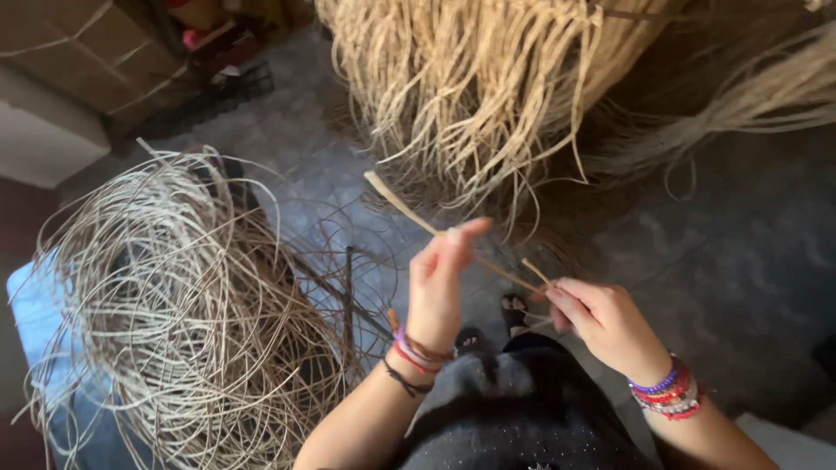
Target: Weaving and knotting natural fibers onto a circular frame to create a decorative object
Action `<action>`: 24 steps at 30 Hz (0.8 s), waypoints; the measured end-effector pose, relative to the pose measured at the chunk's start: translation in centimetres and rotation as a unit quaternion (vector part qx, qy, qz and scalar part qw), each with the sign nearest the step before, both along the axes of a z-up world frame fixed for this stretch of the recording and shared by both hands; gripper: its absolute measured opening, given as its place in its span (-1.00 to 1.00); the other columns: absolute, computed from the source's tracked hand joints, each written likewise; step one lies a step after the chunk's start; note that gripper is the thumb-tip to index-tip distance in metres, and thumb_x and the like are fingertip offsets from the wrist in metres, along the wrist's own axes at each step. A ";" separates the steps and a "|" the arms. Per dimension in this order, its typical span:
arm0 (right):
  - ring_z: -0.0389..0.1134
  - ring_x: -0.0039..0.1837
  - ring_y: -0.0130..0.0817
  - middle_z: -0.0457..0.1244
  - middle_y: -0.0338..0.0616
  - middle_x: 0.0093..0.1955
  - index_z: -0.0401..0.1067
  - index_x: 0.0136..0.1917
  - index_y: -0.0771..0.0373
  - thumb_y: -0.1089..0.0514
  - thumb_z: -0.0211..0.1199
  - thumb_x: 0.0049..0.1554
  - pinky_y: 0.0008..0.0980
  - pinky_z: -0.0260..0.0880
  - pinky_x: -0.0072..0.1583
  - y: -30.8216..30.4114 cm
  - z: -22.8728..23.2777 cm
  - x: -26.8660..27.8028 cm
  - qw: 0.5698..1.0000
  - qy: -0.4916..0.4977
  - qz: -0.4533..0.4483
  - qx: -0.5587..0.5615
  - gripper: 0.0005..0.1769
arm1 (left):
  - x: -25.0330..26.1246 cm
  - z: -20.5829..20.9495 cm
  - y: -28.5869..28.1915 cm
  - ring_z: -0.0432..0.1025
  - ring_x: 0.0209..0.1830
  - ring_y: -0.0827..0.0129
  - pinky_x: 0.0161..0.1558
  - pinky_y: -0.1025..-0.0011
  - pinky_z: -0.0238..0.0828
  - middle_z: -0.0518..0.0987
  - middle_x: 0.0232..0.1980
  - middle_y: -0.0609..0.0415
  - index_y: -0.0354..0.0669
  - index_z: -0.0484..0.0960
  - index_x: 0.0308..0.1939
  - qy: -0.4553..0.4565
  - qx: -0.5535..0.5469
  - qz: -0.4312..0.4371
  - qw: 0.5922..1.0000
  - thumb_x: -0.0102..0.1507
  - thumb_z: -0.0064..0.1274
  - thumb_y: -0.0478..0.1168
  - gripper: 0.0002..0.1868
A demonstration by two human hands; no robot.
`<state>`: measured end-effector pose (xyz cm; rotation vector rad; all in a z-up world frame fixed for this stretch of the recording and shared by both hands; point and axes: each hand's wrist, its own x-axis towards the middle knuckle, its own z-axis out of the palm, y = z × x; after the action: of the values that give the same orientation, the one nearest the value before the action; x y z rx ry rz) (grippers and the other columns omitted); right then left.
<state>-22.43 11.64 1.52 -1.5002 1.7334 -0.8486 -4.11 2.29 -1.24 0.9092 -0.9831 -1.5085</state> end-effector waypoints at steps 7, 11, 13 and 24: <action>0.25 -0.53 -0.38 0.23 -0.19 -0.68 0.55 -0.38 0.14 0.05 0.12 0.25 -0.36 0.37 -0.38 2.0 -0.2 -1.3 0.998 -0.036 -0.042 0.032 -0.60 | -2.7 0.0 1.4 0.52 -0.04 0.31 0.10 0.38 0.38 0.71 -0.04 -0.03 -0.21 0.77 -0.20 -0.019 -0.046 -0.141 0.989 0.45 -0.02 -0.11 -0.67; 0.14 -0.60 -0.47 0.18 -0.25 -0.74 0.58 -0.44 0.19 0.01 0.09 0.26 -0.48 0.26 -0.49 2.7 1.9 -1.6 0.990 -0.104 -0.053 0.073 -0.50 | -3.0 1.3 0.4 0.55 0.07 0.20 0.16 0.26 0.42 0.71 -0.01 -0.11 -0.22 0.76 0.02 -0.070 -0.074 -0.168 0.981 0.45 -0.06 -0.07 -0.65; 0.25 -0.59 -0.47 0.28 -0.21 -0.69 0.59 -0.44 0.20 0.04 0.11 0.25 -0.48 0.36 -0.46 2.6 2.5 -1.4 0.987 -0.126 -0.071 0.075 -0.51 | -4.1 0.8 1.8 0.55 0.09 0.12 0.17 0.23 0.40 0.70 0.02 -0.13 -0.26 0.76 -0.06 -0.046 -0.098 -0.202 0.973 0.44 -0.03 -0.15 -0.70; 0.41 -0.53 -0.46 0.41 -0.14 -0.57 0.56 -0.43 0.26 0.14 0.07 0.27 -0.48 0.50 -0.43 4.3 1.0 -4.8 0.972 -0.222 -0.059 0.045 -0.51 | -8.9 0.7 4.5 0.54 0.09 -0.02 0.17 0.12 0.39 0.69 0.02 -0.12 -0.25 0.63 -0.40 0.000 -0.186 -0.276 0.943 0.44 0.02 -0.18 -0.66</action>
<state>-27.24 15.96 2.48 -1.0542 1.5113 -1.0587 -13.04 6.79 -0.55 0.3708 -1.5493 -1.6876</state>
